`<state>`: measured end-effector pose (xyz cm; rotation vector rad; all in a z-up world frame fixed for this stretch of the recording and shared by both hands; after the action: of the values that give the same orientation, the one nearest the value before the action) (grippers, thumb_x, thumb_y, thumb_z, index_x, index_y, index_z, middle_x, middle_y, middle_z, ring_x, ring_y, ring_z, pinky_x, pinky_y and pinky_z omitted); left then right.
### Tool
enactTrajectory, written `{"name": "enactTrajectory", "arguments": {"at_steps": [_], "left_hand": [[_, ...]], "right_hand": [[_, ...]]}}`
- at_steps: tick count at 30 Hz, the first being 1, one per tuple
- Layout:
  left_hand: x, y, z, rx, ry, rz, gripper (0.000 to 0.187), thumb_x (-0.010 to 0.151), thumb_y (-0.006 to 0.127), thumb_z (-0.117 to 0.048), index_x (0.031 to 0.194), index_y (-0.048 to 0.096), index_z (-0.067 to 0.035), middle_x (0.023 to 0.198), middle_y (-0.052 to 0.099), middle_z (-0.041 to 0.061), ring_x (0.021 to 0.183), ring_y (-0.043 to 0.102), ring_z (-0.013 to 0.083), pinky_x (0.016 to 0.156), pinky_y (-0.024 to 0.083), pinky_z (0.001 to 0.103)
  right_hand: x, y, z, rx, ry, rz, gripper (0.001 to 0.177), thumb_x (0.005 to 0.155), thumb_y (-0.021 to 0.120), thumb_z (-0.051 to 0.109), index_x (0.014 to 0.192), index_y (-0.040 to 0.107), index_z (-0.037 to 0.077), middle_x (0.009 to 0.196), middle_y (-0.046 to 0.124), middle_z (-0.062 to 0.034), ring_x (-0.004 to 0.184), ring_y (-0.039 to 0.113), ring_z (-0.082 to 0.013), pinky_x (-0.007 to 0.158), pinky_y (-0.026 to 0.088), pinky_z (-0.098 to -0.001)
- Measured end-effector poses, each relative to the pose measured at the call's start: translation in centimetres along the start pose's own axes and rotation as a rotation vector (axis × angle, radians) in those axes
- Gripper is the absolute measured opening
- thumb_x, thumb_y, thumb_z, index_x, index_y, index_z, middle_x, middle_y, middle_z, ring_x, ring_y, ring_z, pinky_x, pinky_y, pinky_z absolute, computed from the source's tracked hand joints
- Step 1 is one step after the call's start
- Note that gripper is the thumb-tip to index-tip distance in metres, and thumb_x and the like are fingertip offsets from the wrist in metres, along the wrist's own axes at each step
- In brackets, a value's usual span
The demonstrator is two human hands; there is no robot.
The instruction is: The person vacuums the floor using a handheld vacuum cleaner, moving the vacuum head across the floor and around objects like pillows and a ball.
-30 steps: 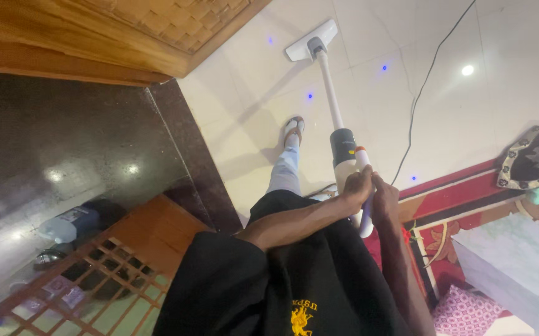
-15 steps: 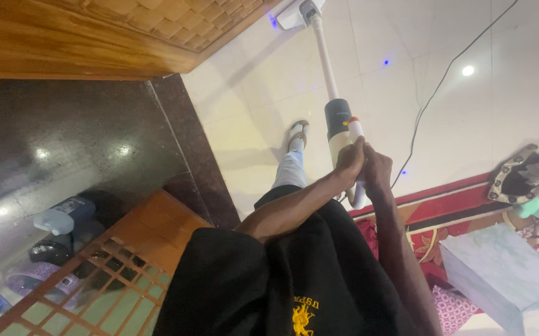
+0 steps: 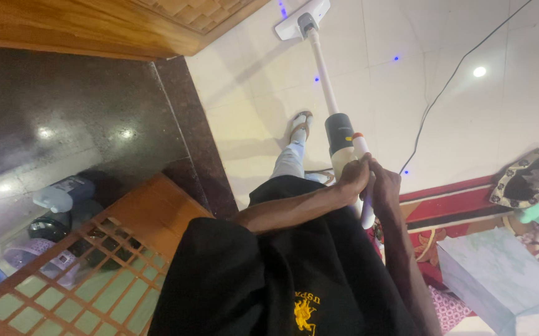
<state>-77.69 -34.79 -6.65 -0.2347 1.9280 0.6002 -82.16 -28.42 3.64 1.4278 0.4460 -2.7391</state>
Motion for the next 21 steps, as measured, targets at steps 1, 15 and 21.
{"name": "enactTrajectory", "arguments": {"at_steps": [1,15,21], "left_hand": [[0.0,-0.5,-0.2,0.006,0.008,-0.006,0.058,0.106,0.041,-0.052,0.105,0.061,0.003,0.072,0.059,0.013,0.049,0.056,0.0241,0.036,0.039,0.04],[0.5,-5.6,-6.1,-0.006,0.034,-0.213,0.055,0.098,0.053,-0.051,0.102,0.067,0.002,0.07,0.06,0.008,0.05,0.056,0.018,0.04,0.041,0.036],[-0.4,-5.4,-6.1,-0.008,0.021,-0.16,0.051,0.1,0.053,-0.048,0.098,0.064,0.001,0.065,0.057,0.008,0.043,0.052,0.018,0.036,0.037,0.036]], "right_hand": [[0.0,0.4,0.0,0.008,-0.005,0.007,0.044,0.1,0.061,0.034,0.089,0.071,-0.007,0.062,0.061,-0.0131,0.047,0.057,-0.02,0.043,0.044,-0.0358],[3.9,5.8,1.3,0.186,0.018,0.154,0.043,0.092,0.068,0.032,0.088,0.067,-0.01,0.064,0.059,-0.0109,0.046,0.055,-0.0199,0.04,0.043,-0.0354],[3.2,5.8,0.6,0.265,0.058,0.166,0.042,0.095,0.066,0.032,0.095,0.067,-0.009,0.064,0.058,-0.0118,0.047,0.055,-0.0199,0.042,0.043,-0.0352]]}}
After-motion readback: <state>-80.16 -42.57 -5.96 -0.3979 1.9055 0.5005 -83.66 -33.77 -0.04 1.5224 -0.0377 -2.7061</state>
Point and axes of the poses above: each hand's wrist, its own x-axis towards the middle knuckle, its own y-axis out of the palm, z = x × y, the point moved 6 cm from there along x, towards the middle knuckle
